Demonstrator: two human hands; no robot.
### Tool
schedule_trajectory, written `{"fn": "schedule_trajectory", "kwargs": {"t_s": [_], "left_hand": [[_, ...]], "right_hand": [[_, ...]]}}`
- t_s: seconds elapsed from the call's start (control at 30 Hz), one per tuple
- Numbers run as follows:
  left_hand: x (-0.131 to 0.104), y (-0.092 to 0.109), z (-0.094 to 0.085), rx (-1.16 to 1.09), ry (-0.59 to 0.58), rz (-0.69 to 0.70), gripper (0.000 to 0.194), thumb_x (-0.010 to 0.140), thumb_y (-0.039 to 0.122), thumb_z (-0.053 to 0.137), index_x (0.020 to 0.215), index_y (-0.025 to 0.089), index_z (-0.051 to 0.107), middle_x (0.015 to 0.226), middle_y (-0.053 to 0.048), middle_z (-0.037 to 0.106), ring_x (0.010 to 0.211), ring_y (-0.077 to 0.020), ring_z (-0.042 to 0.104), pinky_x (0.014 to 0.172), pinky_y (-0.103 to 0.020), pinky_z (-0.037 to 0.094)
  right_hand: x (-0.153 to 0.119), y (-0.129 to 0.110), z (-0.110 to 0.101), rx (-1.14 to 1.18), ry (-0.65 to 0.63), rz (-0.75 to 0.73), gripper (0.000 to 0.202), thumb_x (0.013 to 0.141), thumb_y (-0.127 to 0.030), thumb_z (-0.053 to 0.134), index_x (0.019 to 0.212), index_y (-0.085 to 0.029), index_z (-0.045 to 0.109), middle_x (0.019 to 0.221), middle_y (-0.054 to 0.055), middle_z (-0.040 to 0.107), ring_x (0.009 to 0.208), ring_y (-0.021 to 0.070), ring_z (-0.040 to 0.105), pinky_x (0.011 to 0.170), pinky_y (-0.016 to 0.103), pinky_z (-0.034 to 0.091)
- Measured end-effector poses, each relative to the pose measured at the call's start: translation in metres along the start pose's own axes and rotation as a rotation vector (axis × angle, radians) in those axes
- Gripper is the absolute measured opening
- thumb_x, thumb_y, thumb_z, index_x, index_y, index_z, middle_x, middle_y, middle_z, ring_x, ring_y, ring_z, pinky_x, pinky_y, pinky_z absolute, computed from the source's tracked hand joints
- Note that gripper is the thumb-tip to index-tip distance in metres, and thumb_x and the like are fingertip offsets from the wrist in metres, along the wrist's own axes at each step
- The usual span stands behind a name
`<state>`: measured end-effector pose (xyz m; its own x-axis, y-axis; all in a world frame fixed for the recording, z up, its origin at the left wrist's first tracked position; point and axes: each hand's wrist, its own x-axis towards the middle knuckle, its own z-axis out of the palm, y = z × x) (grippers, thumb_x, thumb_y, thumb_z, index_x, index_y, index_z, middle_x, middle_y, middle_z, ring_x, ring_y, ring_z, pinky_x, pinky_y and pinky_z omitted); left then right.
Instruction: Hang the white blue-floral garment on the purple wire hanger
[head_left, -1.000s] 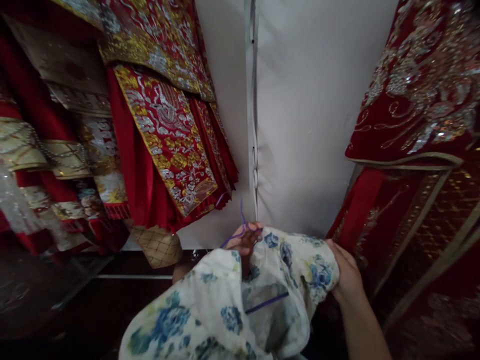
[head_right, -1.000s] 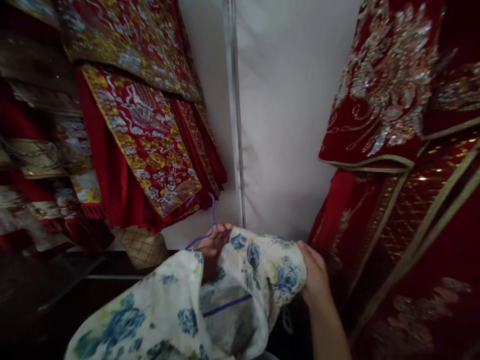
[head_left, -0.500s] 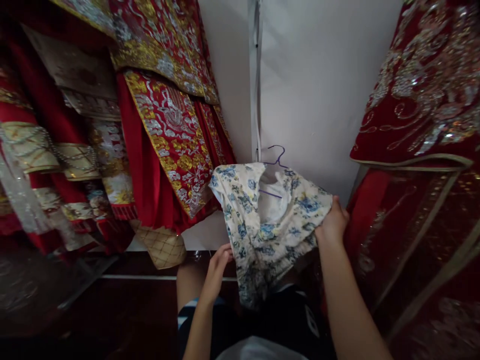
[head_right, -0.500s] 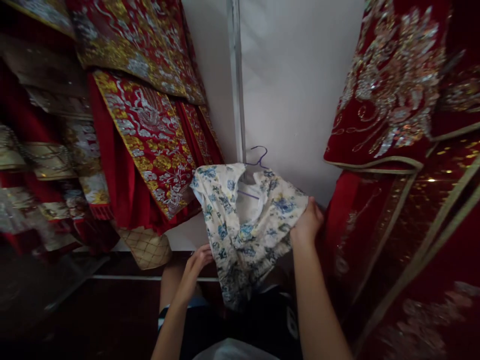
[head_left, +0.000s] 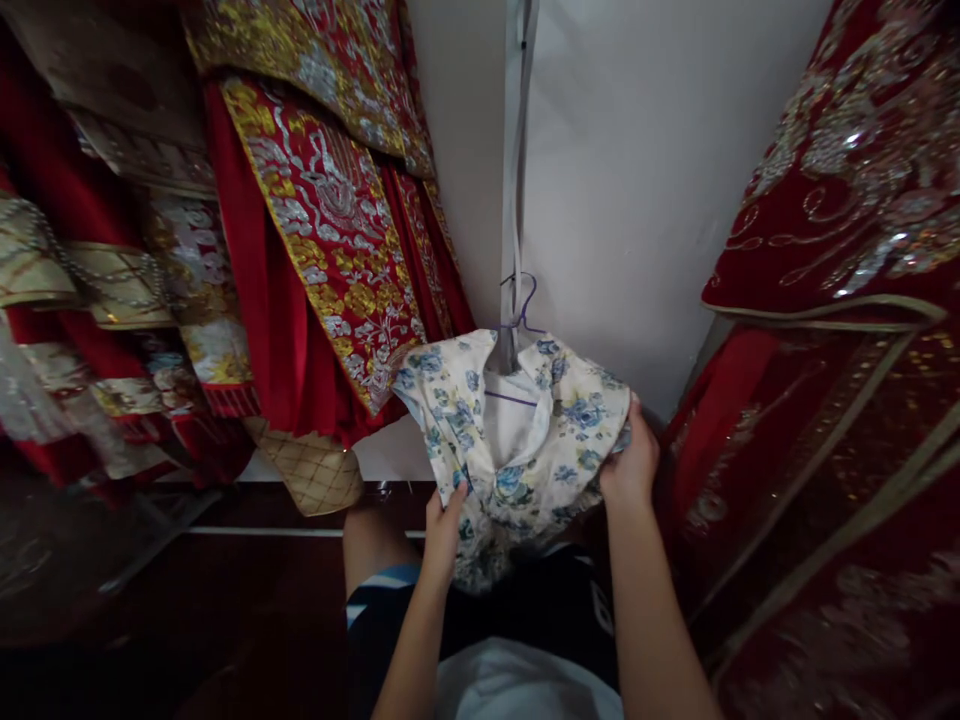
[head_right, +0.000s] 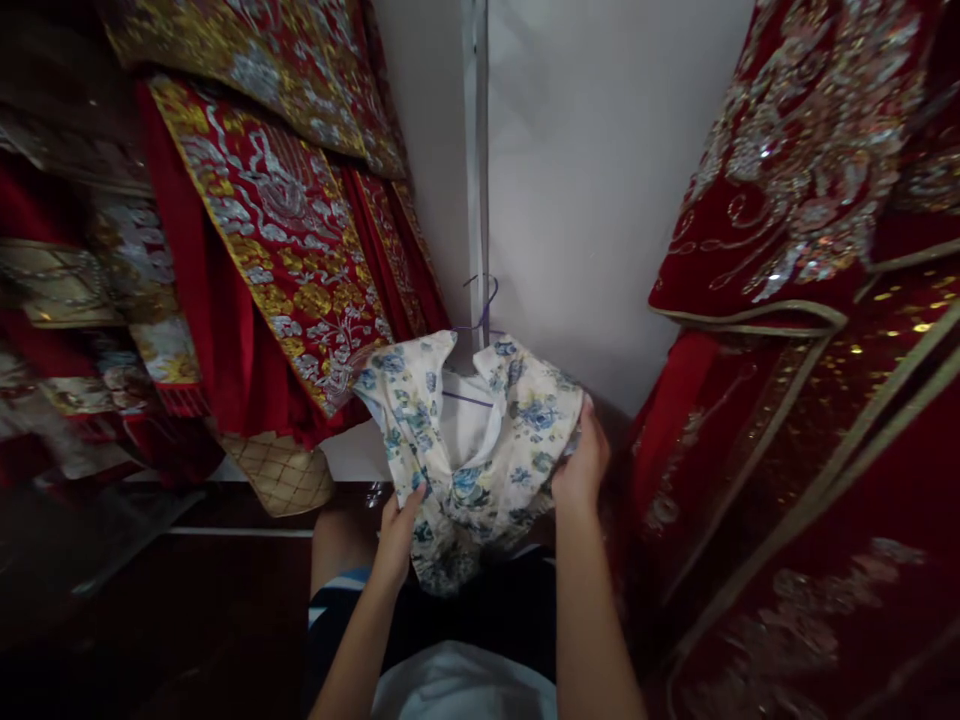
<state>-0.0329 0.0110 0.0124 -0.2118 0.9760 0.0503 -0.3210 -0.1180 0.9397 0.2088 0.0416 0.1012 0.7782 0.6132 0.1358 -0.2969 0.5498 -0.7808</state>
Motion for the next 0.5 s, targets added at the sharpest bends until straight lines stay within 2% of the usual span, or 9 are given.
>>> {"fn": "schedule_trajectory", "kwargs": {"t_s": [0.13,0.2,0.23,0.27,0.37,0.4,0.43,0.5], "left_hand": [[-0.002,-0.014,0.003,0.048,-0.037,0.024,0.049,0.068,0.047,0.076,0.103,0.013,0.072,0.111,-0.011,0.072,0.112,-0.0289,0.062,0.100,-0.039,0.046],[-0.006,-0.017,0.007,0.075,-0.050,0.033,0.046,0.068,0.046,0.076,0.101,0.014,0.073,0.111,-0.010,0.072,0.113,-0.0291,0.062,0.102,-0.040,0.044],[-0.009,-0.018,0.009,0.087,-0.047,0.035,0.045,0.067,0.045,0.076,0.100,0.015,0.073,0.110,-0.009,0.072,0.113,-0.0288,0.062,0.103,-0.039,0.043],[-0.013,-0.018,0.011,0.094,-0.043,0.033,0.043,0.067,0.043,0.076,0.099,0.015,0.074,0.109,-0.009,0.073,0.113,-0.0285,0.061,0.104,-0.039,0.042],[-0.022,-0.020,0.016,0.084,-0.009,-0.010,0.041,0.066,0.041,0.075,0.097,0.014,0.074,0.105,-0.009,0.073,0.111,-0.0287,0.062,0.103,-0.038,0.042],[-0.023,-0.021,0.016,0.075,0.014,-0.029,0.040,0.066,0.041,0.074,0.096,0.014,0.074,0.103,-0.009,0.074,0.110,-0.0287,0.062,0.101,-0.038,0.043],[-0.025,-0.022,0.016,0.063,0.040,-0.048,0.039,0.066,0.041,0.074,0.094,0.014,0.074,0.101,-0.008,0.074,0.108,-0.0285,0.063,0.100,-0.038,0.044],[-0.025,-0.023,0.013,0.031,0.088,-0.080,0.035,0.064,0.040,0.072,0.089,0.015,0.073,0.095,-0.007,0.074,0.103,-0.0276,0.065,0.096,-0.037,0.046]], "right_hand": [[-0.016,0.009,-0.024,-0.318,0.203,-0.323,0.040,0.072,-0.043,0.065,0.102,-0.019,0.054,0.108,0.006,0.058,0.095,0.0196,0.057,0.082,0.032,0.047],[-0.023,0.005,-0.024,-0.375,0.186,-0.411,0.033,0.075,-0.039,0.062,0.100,-0.020,0.054,0.108,0.007,0.057,0.095,0.0192,0.055,0.085,0.033,0.045],[-0.027,0.004,-0.022,-0.383,0.094,-0.408,0.026,0.076,-0.037,0.060,0.095,-0.020,0.056,0.102,0.006,0.059,0.092,0.0189,0.056,0.084,0.032,0.045],[-0.032,0.004,-0.018,-0.397,-0.061,-0.365,0.020,0.076,-0.035,0.058,0.089,-0.020,0.057,0.093,0.004,0.060,0.086,0.0186,0.056,0.081,0.032,0.045],[-0.049,0.018,-0.009,-0.503,-0.663,-0.072,0.009,0.071,-0.029,0.059,0.071,-0.019,0.060,0.068,0.000,0.060,0.068,0.0169,0.056,0.069,0.029,0.043],[-0.055,0.027,-0.007,-0.538,-0.802,0.024,0.008,0.069,-0.027,0.060,0.070,-0.019,0.060,0.064,-0.001,0.059,0.064,0.0161,0.055,0.065,0.028,0.042],[-0.059,0.037,-0.007,-0.564,-0.888,0.092,0.007,0.068,-0.026,0.060,0.069,-0.019,0.060,0.062,-0.002,0.059,0.061,0.0152,0.055,0.062,0.027,0.041],[-0.065,0.054,-0.008,-0.613,-0.943,0.147,0.010,0.068,-0.028,0.062,0.066,-0.019,0.057,0.058,-0.003,0.057,0.057,0.0134,0.052,0.057,0.025,0.038]]}}
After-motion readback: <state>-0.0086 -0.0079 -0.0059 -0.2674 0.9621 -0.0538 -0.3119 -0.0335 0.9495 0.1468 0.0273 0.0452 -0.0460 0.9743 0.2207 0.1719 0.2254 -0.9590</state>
